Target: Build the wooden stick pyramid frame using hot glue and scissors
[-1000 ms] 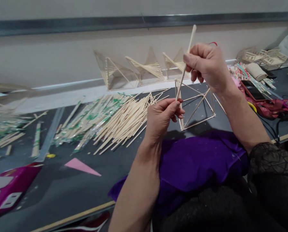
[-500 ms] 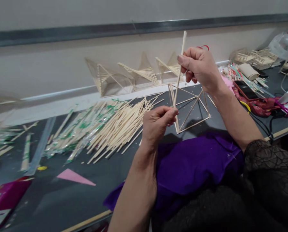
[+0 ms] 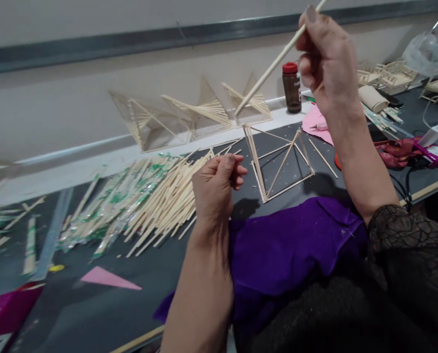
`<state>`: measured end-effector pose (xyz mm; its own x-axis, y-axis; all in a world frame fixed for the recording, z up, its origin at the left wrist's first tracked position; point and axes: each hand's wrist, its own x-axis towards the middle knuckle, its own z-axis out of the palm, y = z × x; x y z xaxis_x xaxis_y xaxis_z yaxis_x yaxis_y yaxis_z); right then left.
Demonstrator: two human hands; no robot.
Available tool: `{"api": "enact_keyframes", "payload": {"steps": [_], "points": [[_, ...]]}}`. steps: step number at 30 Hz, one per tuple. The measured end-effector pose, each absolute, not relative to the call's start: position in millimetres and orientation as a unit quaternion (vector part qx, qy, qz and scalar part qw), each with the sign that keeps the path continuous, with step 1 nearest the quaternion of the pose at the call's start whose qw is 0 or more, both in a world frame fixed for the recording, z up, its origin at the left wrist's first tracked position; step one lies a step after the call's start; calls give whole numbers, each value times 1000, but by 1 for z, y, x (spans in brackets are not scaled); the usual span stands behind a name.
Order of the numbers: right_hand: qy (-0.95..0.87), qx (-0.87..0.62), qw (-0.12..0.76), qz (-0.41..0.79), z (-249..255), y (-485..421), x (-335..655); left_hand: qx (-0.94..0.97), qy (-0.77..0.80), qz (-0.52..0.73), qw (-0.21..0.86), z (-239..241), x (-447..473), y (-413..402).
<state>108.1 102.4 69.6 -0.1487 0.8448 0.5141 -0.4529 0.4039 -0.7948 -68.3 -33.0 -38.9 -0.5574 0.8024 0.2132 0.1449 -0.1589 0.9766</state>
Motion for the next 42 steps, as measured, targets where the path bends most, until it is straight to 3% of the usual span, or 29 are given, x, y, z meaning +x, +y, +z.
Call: {"api": "enact_keyframes", "payload": {"steps": [4,18,25,42], "points": [[-559,-119,621,537,71,100,111,402,609,631,265,-43,-73,-32],[-803,-215,380,406,52,72,82,417,676,434,424,-56,-92,-26],[-833,-240,338,366,42,67,72,424,606,424,523,-70,-97,-18],[-841,-266,301,362,34,66,63,438,604,402,531,-72,-89,-16]]}}
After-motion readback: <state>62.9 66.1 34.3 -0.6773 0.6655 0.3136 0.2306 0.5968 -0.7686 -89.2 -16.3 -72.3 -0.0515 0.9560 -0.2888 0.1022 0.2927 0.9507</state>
